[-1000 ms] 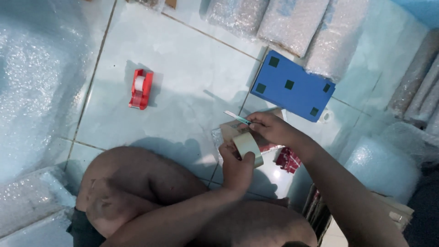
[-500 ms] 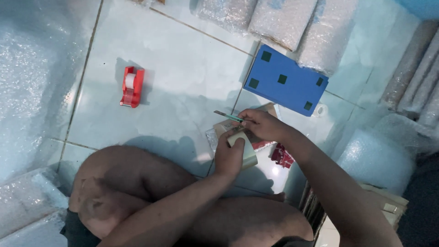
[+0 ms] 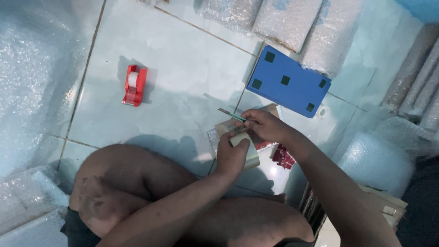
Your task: Wrapping a small item in bubble wrap and securing it inside a cardboard sleeve with tape.
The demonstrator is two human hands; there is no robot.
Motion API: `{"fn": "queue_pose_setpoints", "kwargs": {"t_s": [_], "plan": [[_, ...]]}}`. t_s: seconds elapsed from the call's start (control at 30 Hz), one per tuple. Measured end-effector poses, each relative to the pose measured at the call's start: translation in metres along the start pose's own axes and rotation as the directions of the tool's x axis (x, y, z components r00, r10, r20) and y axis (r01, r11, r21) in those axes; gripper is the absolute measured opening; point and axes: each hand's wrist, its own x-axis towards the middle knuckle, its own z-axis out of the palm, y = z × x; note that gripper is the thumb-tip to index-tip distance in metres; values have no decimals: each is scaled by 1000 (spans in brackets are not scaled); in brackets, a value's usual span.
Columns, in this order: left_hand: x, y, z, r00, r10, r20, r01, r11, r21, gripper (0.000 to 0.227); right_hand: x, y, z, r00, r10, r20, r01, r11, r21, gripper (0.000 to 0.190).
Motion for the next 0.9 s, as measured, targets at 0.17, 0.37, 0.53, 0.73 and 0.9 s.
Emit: {"fn": "queue_pose_setpoints", "kwargs": {"t_s": [0.17, 0.37, 0.53, 0.73, 0.9], "plan": [[-4, 4, 1, 999, -26, -20, 25, 998, -65, 80, 0, -1, 0, 1000, -4, 0, 4, 1000, -12, 29], [-9, 6, 3, 998, -45, -49, 39, 991, -126, 81, -12, -22, -13, 997, -60, -45, 50, 978, -201, 27], [-9, 5, 4, 997, -51, -62, 41, 987, -157, 79, -28, -55, -42, 995, -98, -29, 67, 842, -536, 25], [-11, 2, 7, 995, -8, -100, -16, 971, -239, 73, -30, -67, -51, 995, 102, 1, -50, 489, -871, 29], [-9, -2, 8, 996, 16, -88, -35, 973, -228, 69, -20, -71, -43, 996, 85, 25, -1, 293, -956, 26]]}}
